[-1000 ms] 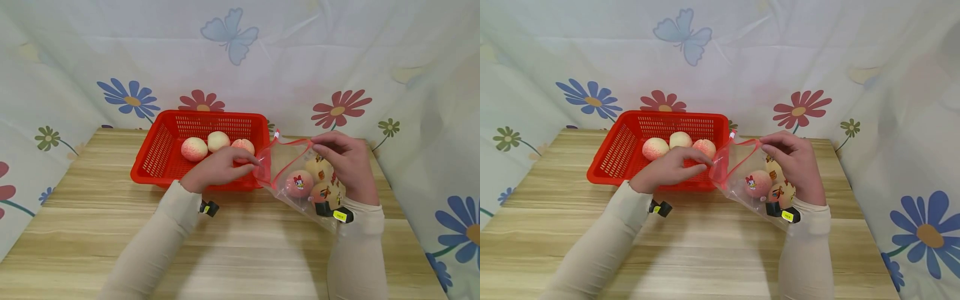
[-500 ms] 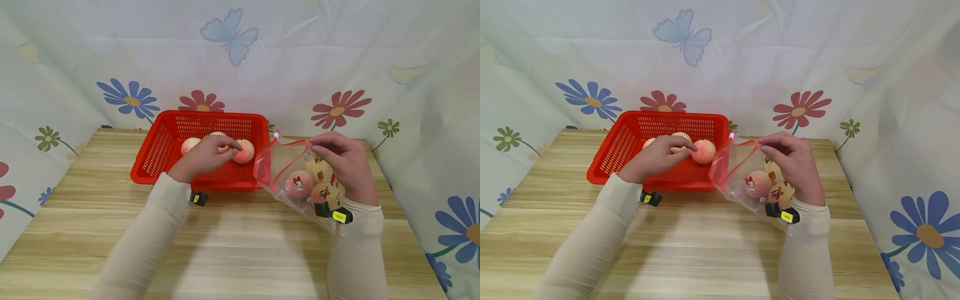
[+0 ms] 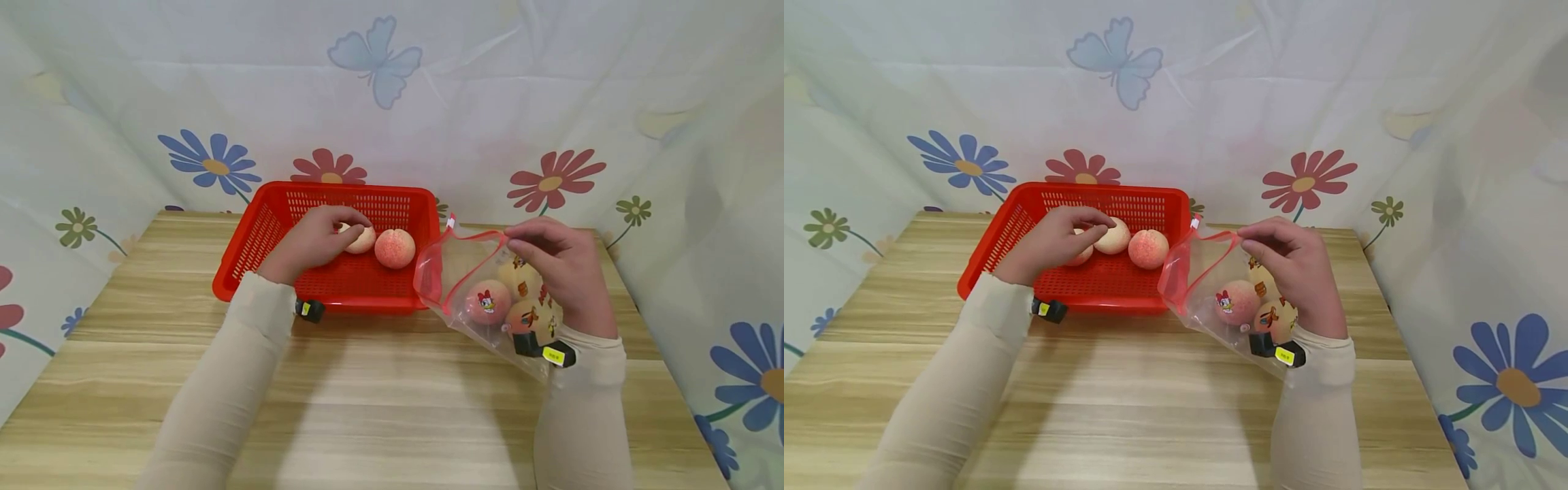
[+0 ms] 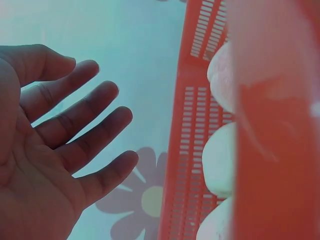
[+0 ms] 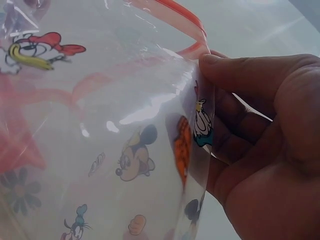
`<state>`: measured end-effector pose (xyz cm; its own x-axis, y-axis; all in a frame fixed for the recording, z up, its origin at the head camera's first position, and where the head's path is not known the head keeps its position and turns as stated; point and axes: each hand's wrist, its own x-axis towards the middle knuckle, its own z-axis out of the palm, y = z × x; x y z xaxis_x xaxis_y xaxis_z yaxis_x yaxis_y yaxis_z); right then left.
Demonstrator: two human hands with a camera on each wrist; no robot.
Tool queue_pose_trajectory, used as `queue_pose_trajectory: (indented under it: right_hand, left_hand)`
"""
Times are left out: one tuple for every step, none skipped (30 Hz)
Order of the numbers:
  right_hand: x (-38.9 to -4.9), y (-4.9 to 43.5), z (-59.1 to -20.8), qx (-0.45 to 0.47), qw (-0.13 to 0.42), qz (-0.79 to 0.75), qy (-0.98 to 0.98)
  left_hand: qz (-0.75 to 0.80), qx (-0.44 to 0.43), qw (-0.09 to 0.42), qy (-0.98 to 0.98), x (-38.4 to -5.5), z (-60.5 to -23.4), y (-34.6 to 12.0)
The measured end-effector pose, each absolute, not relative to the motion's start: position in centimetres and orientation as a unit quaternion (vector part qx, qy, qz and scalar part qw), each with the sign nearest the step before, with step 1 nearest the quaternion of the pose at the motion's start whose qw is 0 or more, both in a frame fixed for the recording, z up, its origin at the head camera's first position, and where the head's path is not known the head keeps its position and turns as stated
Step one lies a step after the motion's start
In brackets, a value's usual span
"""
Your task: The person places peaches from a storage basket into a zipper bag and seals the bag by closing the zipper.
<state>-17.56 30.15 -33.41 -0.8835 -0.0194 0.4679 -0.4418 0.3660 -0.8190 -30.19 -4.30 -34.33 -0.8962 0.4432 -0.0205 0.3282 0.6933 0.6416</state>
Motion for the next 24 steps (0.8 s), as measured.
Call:
queue_pose_trajectory:
  right_hand:
    - [-17.6,30.1,-33.4,0.143,0.194,0.543,-0.804]
    - [-17.5,30.1,-33.4,0.142,0.194,0.541,-0.806]
    - [-17.5,30.1,-33.4,0.141,0.193,0.539,-0.807]
    - [-17.5,30.1,-33.4,0.140,0.193,0.537,-0.809]
    - [-17.5,30.1,-33.4,0.139,0.193,0.535,-0.810]
    - [-17.5,30.1,-33.4,0.137,0.193,0.534,-0.812]
    - [-17.5,30.0,-33.4,0.136,0.193,0.531,-0.814]
    - [-17.5,30.0,-33.4,0.134,0.192,0.530,-0.815]
    - [-17.4,30.0,-33.4,0.132,0.192,0.529,-0.816]
    - [-17.4,30.0,-33.3,0.130,0.192,0.528,-0.817]
    - [-17.4,30.0,-33.3,0.129,0.192,0.527,-0.818]
    - [-17.4,29.9,-33.3,0.128,0.192,0.527,-0.818]
    - [-17.4,29.9,-33.3,0.128,0.193,0.526,-0.818]
    - [-17.4,29.9,-33.3,0.127,0.193,0.527,-0.818]
    - [-17.4,29.9,-33.3,0.128,0.193,0.526,-0.818]
    - [-17.4,29.9,-33.3,0.129,0.193,0.526,-0.818]
    - [-17.3,29.9,-33.4,0.130,0.194,0.526,-0.818]
    - [-17.4,29.9,-33.3,0.131,0.194,0.526,-0.818]
    - [-17.4,29.9,-33.3,0.132,0.194,0.526,-0.817]
    - [-17.3,29.9,-33.3,0.132,0.194,0.527,-0.817]
    - [-17.4,29.9,-33.3,0.132,0.194,0.527,-0.817]
    - [-17.3,29.9,-33.3,0.133,0.194,0.527,-0.817]
    - [-17.3,29.9,-33.3,0.133,0.193,0.527,-0.817]
    - [-17.3,29.9,-33.3,0.134,0.193,0.527,-0.816]
  left_hand:
    - [0.327,0.209,0.086,0.918,-30.3,-34.3,-4.4]
    - [0.325,0.204,0.086,0.919,-30.5,-34.3,-4.6]
    - [0.323,0.201,0.086,0.921,-30.7,-34.2,-4.8]
    - [0.322,0.198,0.087,0.922,-30.8,-34.1,-4.9]
    - [0.320,0.194,0.088,0.923,-30.9,-34.1,-5.1]
    - [0.322,0.191,0.090,0.923,-31.1,-34.0,-5.2]
    - [0.321,0.187,0.092,0.924,-31.2,-33.8,-5.3]
    - [0.321,0.186,0.093,0.924,-31.4,-33.7,-5.4]
    - [0.321,0.185,0.093,0.924,-31.5,-33.6,-5.5]
    - [0.321,0.184,0.094,0.924,-31.6,-33.5,-5.6]
    - [0.321,0.184,0.095,0.924,-31.7,-33.4,-5.7]
    - [0.320,0.183,0.095,0.925,-31.9,-33.3,-5.8]
    - [0.319,0.183,0.095,0.925,-32.0,-33.3,-5.8]
    - [0.317,0.182,0.095,0.926,-32.1,-33.2,-5.9]
    - [0.316,0.181,0.096,0.926,-32.2,-33.1,-6.0]
    - [0.314,0.180,0.097,0.927,-32.4,-33.1,-6.1]
    - [0.312,0.180,0.097,0.928,-32.5,-33.0,-6.2]
    - [0.311,0.179,0.097,0.928,-32.6,-33.0,-6.2]
    - [0.309,0.179,0.098,0.929,-32.8,-32.9,-6.3]
    - [0.306,0.177,0.097,0.930,-33.0,-32.9,-6.4]
    - [0.306,0.175,0.099,0.931,-33.1,-32.8,-6.5]
    - [0.305,0.173,0.099,0.931,-33.3,-32.8,-6.5]
    - [0.305,0.171,0.100,0.931,-33.5,-32.7,-6.6]
    - [0.305,0.168,0.102,0.932,-33.7,-32.7,-6.7]
